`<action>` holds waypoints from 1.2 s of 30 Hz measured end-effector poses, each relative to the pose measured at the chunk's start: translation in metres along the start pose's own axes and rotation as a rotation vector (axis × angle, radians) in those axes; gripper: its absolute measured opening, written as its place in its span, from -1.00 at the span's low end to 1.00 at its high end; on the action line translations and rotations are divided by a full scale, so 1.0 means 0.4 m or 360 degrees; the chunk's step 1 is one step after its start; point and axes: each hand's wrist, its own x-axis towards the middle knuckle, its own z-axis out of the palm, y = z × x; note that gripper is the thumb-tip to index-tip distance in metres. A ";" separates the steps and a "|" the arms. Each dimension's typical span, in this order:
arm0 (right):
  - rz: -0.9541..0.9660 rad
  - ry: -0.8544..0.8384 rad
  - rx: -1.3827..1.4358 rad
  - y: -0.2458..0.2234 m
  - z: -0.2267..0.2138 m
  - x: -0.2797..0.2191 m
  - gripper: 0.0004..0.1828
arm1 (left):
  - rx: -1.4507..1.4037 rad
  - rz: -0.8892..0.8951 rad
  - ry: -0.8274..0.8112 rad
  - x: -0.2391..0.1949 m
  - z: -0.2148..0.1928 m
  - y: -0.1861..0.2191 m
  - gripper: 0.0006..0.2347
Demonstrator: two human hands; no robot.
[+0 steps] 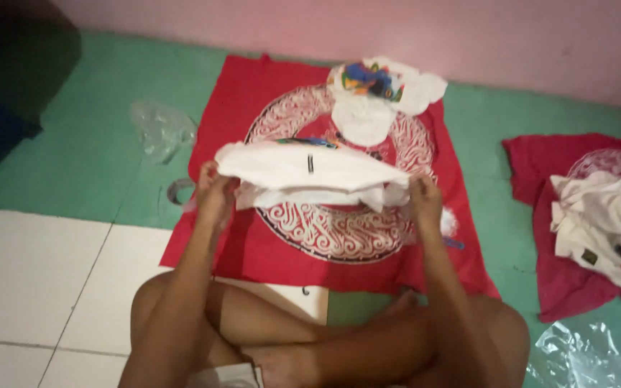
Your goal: The person folds a white t-shirt with a colorful graphic on the front. They smooth the fabric, fold the sleeves inward, fold the shirt in half, and then fold it again into a compact rectangle.
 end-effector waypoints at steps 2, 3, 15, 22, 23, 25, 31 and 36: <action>-0.0041 -0.0151 -0.0190 0.149 0.036 -0.064 -0.81 | 0.0079 -0.0089 0.0118 -0.005 -0.113 -0.119 -0.70; -0.0109 -0.0264 -0.0383 0.218 0.051 -0.088 -0.80 | 0.0144 -0.0166 0.0191 0.008 -0.156 -0.175 -0.68; -0.0454 -0.0609 -0.0417 0.194 0.234 -0.164 -0.76 | 0.0849 -0.0242 0.0314 -0.011 -0.262 -0.301 -0.60; -0.0631 -0.0617 -0.0753 0.243 0.349 -0.277 -0.80 | 0.1001 -0.0234 0.0345 -0.050 -0.234 -0.269 -0.62; -0.0589 -0.0665 -0.0832 0.255 0.353 -0.284 -0.75 | 0.1045 -0.0228 0.0357 -0.062 -0.223 -0.259 -0.62; -0.0543 -0.0717 -0.0906 0.283 0.375 -0.298 -0.70 | 0.1094 -0.0225 0.0374 -0.079 -0.208 -0.244 -0.62; -0.0724 -0.0493 -0.0976 0.268 0.389 -0.296 -0.88 | 0.1724 -0.0158 0.0433 -0.113 -0.163 -0.197 -0.64; 0.0129 -0.0902 -0.0580 0.179 0.353 -0.250 -0.88 | 0.3149 0.0292 -0.0074 -0.263 0.104 -0.067 -0.50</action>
